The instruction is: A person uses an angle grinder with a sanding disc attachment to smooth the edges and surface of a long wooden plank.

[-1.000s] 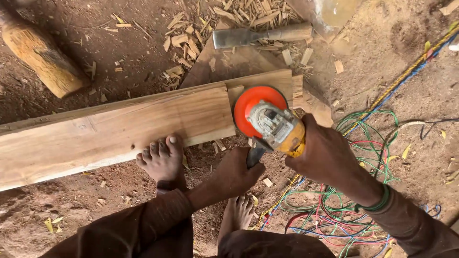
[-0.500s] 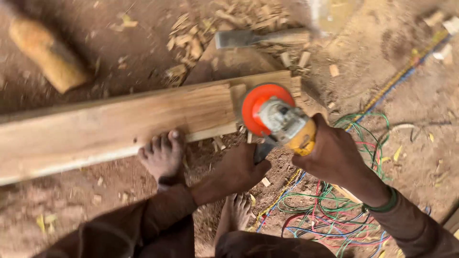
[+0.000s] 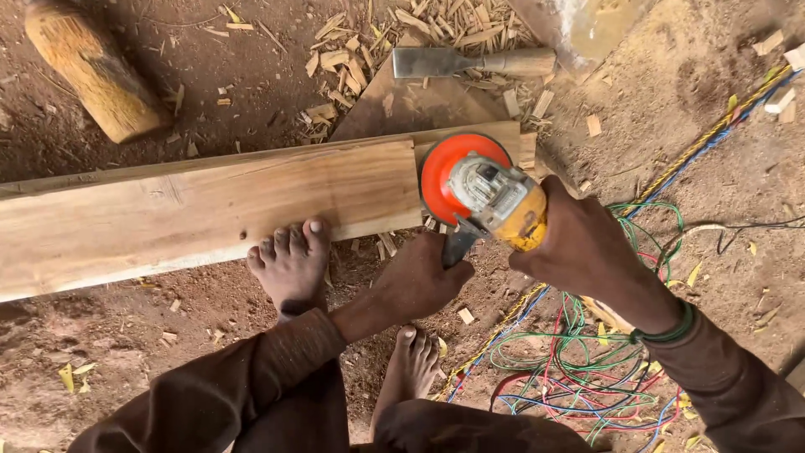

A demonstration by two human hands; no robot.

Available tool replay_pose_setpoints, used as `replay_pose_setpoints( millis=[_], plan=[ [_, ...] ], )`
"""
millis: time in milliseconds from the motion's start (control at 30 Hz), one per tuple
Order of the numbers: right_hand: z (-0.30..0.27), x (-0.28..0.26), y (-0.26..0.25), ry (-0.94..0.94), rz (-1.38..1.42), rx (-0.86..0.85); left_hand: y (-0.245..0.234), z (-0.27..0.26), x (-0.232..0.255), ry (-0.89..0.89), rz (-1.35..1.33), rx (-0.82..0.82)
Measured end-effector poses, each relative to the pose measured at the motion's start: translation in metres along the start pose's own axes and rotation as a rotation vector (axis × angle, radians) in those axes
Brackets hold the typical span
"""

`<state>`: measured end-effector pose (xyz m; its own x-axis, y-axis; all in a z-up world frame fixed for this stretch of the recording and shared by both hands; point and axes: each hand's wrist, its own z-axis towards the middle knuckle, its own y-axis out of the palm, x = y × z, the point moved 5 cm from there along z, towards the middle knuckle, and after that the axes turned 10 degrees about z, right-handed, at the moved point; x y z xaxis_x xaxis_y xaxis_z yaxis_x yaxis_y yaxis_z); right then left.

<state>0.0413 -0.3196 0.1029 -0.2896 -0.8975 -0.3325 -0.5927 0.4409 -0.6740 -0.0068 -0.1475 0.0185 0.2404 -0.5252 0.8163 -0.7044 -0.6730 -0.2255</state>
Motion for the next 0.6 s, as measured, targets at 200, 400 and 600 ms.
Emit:
replay_pose_setpoints(
  millis=[200, 400, 600],
  plan=[
    [-0.017, 0.009, 0.007, 0.06, -0.011, -0.05, 0.022, -0.009, -0.006, 0.0, -0.022, -0.042],
    [-0.038, 0.025, 0.023, 0.048, 0.062, -0.024, 0.032, -0.022, -0.006, 0.026, 0.03, -0.056],
    [-0.034, 0.012, 0.003, 0.079, 0.05, 0.043, 0.021, -0.006, -0.003, 0.091, 0.108, 0.041]
  ],
)
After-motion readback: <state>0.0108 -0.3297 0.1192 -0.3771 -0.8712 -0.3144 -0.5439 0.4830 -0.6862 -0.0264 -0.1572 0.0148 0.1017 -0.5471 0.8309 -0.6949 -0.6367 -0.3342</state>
